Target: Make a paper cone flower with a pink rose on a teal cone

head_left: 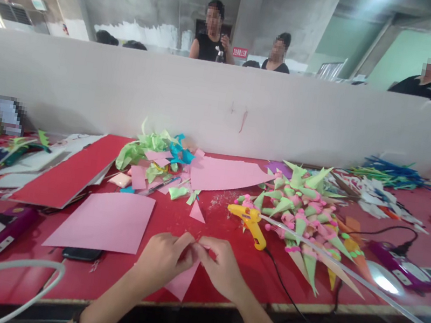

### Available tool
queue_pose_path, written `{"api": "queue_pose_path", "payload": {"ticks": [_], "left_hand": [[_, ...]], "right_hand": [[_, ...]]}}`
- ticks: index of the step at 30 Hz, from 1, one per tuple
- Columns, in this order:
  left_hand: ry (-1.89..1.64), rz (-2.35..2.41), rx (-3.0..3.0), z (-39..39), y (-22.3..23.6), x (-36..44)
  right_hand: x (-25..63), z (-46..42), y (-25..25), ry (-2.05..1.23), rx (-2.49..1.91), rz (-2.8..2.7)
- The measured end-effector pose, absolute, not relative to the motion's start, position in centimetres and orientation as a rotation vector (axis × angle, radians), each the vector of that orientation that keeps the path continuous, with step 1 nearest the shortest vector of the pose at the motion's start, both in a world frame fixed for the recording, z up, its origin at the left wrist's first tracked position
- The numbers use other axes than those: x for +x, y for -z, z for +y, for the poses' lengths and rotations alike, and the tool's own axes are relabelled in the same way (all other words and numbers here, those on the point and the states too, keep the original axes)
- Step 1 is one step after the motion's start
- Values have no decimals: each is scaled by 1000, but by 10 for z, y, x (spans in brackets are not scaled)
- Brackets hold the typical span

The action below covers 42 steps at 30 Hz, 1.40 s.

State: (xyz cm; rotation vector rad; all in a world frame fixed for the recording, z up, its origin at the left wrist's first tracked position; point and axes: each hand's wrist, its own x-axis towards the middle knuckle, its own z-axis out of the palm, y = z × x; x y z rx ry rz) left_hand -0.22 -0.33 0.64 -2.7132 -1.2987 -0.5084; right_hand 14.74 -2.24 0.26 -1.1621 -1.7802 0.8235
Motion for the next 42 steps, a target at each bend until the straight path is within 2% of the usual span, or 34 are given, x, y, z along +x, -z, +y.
{"api": "queue_pose_path", "payload": {"ticks": [8,14,17,20,23,25,31,35,42], "left_hand": [[496,-1221,-2721,7,2,-19],[268,-1511,-2666,22,5,-57],[534,-1709,-2652,24,-6,-65],[869,-1619,-2757,17,-19,-56],[663,-1501,-3000,10,-21,-43],[510,-1539,-3029,7,-16,-40],[387,-1533,-2903,6,-1,-43],[442,-1470,-2909,5,-1,-38],[589,-1226,-3010,4,-6,-45]], "right_hand": [[160,-18,-5,-866,-1235,-1658],[184,-18,-1,-835,-1336,-1554],[186,-20,-1,-829,-1333,-1520],[176,-20,0,-911,-1277,-1574],[166,-16,5,-954,-1241,-1624],[164,-13,9,-835,-1261,-1654],[158,-12,6,1,-1309,-1968],[141,-14,4,90,-1110,-2253],[143,-13,10,244,-1082,-2282]]}}
